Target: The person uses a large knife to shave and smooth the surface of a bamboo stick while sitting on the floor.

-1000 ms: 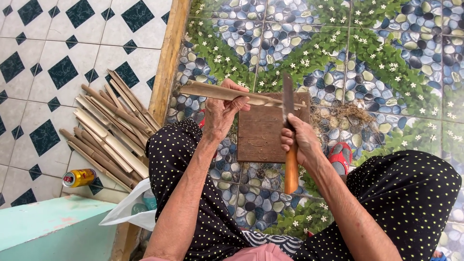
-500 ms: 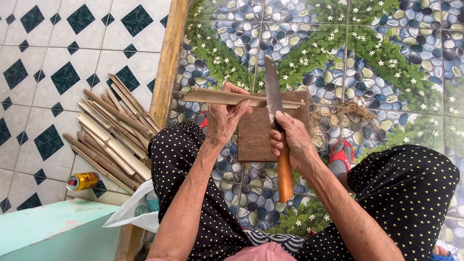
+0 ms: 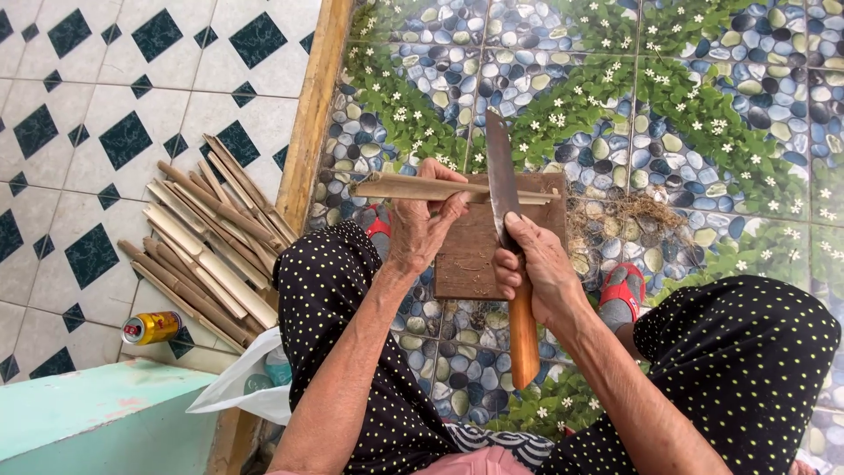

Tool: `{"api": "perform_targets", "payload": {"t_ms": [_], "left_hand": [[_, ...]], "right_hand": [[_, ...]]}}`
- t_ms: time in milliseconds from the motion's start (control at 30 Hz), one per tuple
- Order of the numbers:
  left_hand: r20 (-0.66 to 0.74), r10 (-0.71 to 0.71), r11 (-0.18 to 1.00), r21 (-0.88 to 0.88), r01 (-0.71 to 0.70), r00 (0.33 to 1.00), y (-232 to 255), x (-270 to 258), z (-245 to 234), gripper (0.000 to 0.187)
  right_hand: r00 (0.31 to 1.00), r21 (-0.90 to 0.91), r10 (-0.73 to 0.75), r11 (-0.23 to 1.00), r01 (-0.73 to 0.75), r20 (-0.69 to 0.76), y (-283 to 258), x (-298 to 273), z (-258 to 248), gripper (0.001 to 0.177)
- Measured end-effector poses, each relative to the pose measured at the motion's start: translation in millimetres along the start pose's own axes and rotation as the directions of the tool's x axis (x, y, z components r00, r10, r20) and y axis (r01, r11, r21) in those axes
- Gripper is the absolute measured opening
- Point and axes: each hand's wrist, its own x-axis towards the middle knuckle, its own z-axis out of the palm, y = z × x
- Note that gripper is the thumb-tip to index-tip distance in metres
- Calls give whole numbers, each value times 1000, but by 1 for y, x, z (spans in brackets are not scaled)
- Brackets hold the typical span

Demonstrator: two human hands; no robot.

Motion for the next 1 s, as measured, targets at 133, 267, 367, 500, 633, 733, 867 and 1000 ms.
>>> {"api": "perform_targets", "payload": {"t_ms": [133, 267, 367, 500, 633, 733, 867, 1000], "left_hand": [[-4, 16, 1000, -24, -16, 1000, -5, 2, 0, 12], [20, 21, 999, -38, -20, 1000, -33, 3, 6, 11], [43, 16, 999, -34, -15, 999, -26, 1, 5, 10], [76, 35, 999, -16, -34, 997, -18, 3, 3, 10], [91, 42, 999, 4, -43, 995, -3, -1, 2, 8], [94, 52, 999, -17, -51, 994, -2, 1, 4, 7], [103, 57, 998, -1, -57, 993, -8, 1, 2, 7], [100, 73, 997, -20, -72, 992, -10, 2, 4, 8]], "right_hand": [[999, 17, -27, 999, 28, -30, 11, 23, -20, 32], [1000, 26, -9, 1000, 9, -24, -1, 12, -12, 32], [1000, 15, -3, 1000, 3, 16, -2, 4, -5, 33], [998, 47, -14, 999, 17, -60, 12, 25, -32, 33], [999, 34, -5, 999, 6, -45, 2, 1, -8, 35], [1000, 26, -7, 1000, 7, -29, 3, 4, -14, 35], [999, 33, 3, 999, -2, -41, 1, 4, -15, 34], [1000, 35, -5, 999, 6, -28, 1, 2, -15, 35]]}}
